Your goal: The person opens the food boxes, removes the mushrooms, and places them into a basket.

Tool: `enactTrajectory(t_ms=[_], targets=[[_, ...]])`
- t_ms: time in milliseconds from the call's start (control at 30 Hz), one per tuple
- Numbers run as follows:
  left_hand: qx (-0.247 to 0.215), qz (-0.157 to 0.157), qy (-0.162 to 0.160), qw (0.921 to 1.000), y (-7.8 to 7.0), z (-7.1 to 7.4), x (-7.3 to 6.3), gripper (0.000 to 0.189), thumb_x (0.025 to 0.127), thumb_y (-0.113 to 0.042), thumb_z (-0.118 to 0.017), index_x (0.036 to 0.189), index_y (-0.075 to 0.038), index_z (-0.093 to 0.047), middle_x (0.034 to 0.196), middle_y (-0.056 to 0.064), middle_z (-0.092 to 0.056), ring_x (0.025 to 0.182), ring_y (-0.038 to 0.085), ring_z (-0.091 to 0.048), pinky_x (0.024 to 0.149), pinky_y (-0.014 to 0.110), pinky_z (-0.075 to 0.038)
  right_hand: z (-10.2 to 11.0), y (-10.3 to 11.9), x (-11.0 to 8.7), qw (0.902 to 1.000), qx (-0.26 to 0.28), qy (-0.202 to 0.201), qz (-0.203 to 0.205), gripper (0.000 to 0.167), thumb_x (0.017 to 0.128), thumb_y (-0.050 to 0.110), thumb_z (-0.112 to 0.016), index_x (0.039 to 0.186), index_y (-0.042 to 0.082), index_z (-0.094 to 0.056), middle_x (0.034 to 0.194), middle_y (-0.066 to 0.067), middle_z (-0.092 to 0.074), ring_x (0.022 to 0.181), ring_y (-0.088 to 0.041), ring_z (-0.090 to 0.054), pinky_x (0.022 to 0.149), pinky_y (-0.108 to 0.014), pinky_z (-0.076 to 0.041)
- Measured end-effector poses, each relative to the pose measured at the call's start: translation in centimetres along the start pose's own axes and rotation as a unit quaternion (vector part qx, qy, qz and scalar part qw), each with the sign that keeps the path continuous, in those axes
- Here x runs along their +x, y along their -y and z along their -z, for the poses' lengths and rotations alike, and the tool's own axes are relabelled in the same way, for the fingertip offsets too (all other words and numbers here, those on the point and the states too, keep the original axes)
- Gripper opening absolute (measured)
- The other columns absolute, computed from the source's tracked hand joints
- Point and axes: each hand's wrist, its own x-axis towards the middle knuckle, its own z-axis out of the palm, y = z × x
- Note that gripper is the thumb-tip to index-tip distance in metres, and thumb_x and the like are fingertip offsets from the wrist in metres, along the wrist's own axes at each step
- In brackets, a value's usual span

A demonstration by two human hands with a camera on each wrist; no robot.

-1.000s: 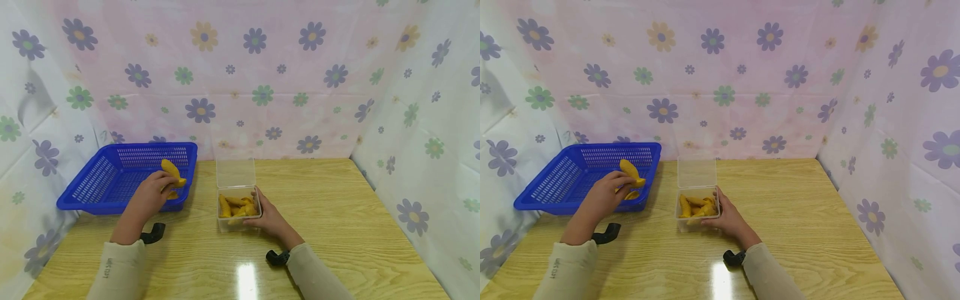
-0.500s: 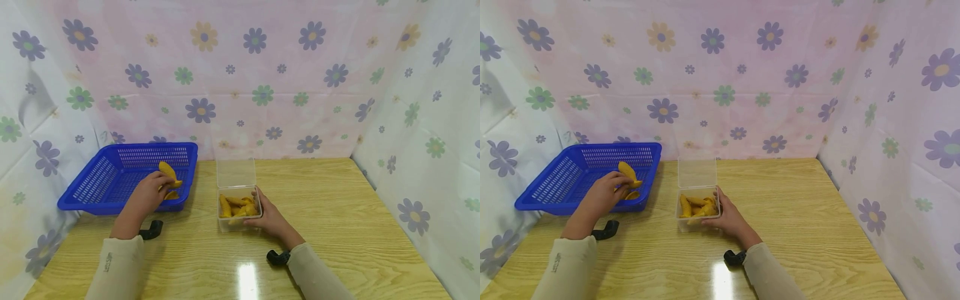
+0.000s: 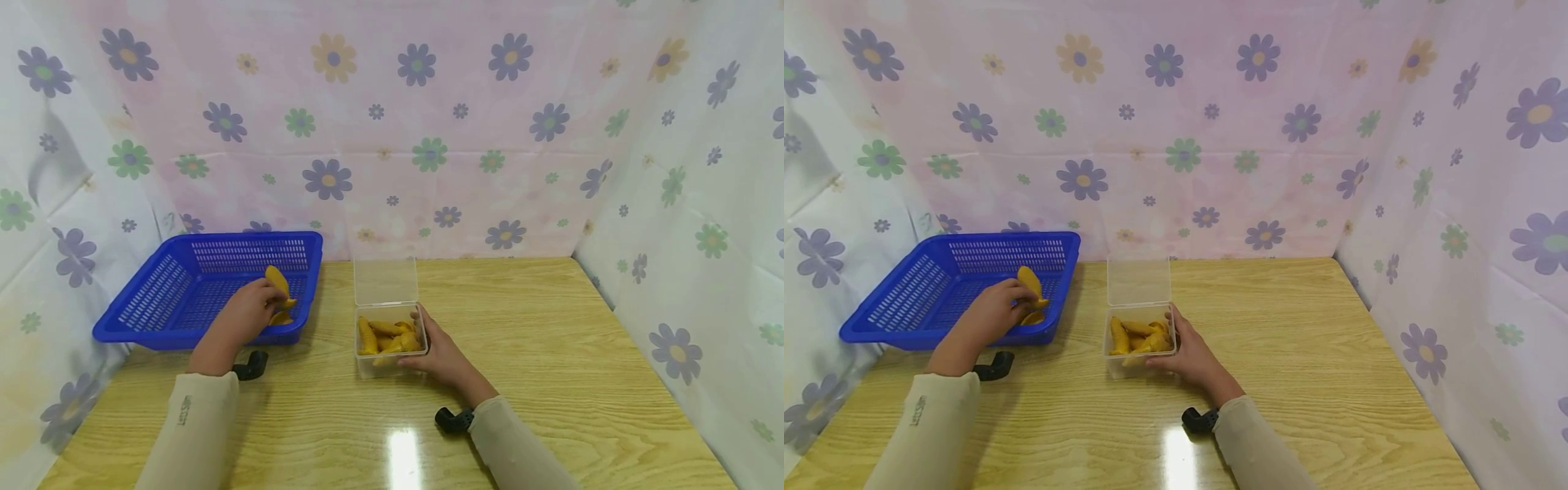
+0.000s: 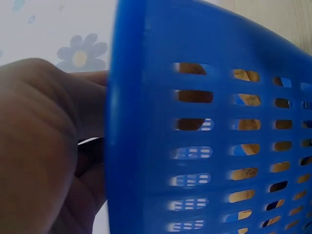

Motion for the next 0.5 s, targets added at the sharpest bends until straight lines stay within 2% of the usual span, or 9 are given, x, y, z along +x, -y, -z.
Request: enactTrajectory(t_ms=[333,500], targets=[[0.006,-0.001,0.031,0.9995,0.43,-0.51,0.7,0.024,0.099,-0.004,-0.052,0.116,0.0,-0.068,0.115,0.02,-0.059,0.106,0.041,-0.059,0.088,0.054,-0.052,0.05,0.01,0.05,1.0,-0.004,0.0,-0.002,0.114,0.075,0.042,-0.082,0.151,0.048,0.004,0.16,0.001,-0.024,0.146,-0.027,-0.028,0.116,-0.055,-0.028],[0.003,-0.006,0.034,0.9994,0.46,-0.58,0.95,0.024,0.099,-0.002,-0.05,0.116,0.001,-0.067,0.111,0.02,-0.059,0.104,0.04,-0.059,0.088,0.053,-0.051,0.03,-0.11,0.12,1.0,-0.004,0.001,-0.004,0.115,0.075,0.042,-0.082,0.151,0.048,0.004,0.16,0.0,-0.024,0.146,-0.028,-0.029,0.116,-0.055,-0.029]])
